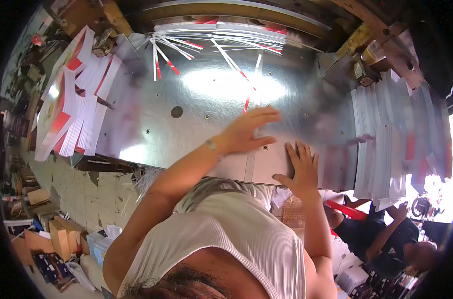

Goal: The person clears paper scraps from a cutter bed, aligns stacks of books by hand, feeds them into the cutting machine to trim the edges, and stacks the trimmed books.

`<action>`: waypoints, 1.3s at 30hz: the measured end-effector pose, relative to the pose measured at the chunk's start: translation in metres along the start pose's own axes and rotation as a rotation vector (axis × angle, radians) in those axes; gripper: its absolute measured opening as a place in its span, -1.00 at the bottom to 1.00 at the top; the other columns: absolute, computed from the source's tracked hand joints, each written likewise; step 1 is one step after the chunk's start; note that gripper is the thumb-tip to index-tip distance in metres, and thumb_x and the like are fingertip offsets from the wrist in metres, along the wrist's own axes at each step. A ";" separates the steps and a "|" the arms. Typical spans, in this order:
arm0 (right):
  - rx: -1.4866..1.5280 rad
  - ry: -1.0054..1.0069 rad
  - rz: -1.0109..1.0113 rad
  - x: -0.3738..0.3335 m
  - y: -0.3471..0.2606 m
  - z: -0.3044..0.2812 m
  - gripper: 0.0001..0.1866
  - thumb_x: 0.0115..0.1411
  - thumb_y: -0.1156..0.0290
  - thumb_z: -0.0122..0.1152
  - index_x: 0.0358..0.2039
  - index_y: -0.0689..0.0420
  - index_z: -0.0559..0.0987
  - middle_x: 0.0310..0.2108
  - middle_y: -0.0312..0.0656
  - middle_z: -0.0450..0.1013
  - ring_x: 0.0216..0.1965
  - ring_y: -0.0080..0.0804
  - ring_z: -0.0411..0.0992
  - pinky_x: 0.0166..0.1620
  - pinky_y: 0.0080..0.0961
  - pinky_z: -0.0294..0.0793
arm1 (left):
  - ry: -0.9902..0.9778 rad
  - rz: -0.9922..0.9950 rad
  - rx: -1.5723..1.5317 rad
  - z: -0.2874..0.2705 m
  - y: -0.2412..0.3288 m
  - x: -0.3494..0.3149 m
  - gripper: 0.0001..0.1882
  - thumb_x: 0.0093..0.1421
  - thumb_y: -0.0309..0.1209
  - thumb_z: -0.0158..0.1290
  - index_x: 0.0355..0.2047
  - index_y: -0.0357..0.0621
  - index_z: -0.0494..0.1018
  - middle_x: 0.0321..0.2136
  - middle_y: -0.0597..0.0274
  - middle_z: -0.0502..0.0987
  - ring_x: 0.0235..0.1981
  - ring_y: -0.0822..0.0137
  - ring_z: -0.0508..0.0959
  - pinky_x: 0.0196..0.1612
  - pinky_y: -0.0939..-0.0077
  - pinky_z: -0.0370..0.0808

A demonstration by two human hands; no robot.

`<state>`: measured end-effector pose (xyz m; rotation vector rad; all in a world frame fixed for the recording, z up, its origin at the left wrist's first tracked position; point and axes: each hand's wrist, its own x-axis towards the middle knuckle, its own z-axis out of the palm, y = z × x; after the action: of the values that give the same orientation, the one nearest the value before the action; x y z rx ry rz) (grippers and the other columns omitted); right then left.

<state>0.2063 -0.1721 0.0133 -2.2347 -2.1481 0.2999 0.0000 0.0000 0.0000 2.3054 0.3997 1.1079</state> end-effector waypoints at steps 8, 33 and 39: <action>-0.226 -0.428 -0.076 0.033 0.006 -0.023 0.41 -0.28 -0.24 0.53 0.44 0.16 -0.05 0.39 0.44 -0.32 0.40 0.53 -0.35 0.31 0.46 -0.31 | 0.042 -0.092 -0.442 0.066 -0.033 0.033 -0.76 0.12 -0.25 0.26 -0.31 -0.12 0.53 -0.44 0.18 0.49 -0.45 0.20 0.51 -0.38 0.33 0.44; -0.745 -0.546 -0.239 0.018 0.044 0.015 0.42 -0.20 -0.45 0.33 0.44 0.19 -0.10 0.31 0.68 -0.48 0.25 0.88 -0.51 0.13 0.70 -0.51 | 0.338 -0.488 -1.108 0.023 -0.037 0.039 -0.58 0.31 -0.28 0.01 -0.64 -0.26 0.28 -0.68 0.09 0.25 -0.66 0.20 0.28 -0.54 0.32 0.22; -0.133 -0.578 -0.131 0.025 0.031 -0.014 0.42 -0.25 -0.43 0.38 0.45 0.13 -0.06 0.33 0.62 -0.46 0.30 0.79 -0.48 0.16 0.66 -0.48 | 0.323 -0.304 -0.537 0.049 -0.031 0.037 -0.56 0.29 -0.24 0.08 -0.63 -0.27 0.28 -0.68 0.05 0.24 -0.64 0.24 0.26 -0.51 0.30 0.22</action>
<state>0.2398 -0.1472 0.0196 -2.2619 -2.6351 0.9220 0.0599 0.0259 -0.0201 1.5497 0.4843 1.2489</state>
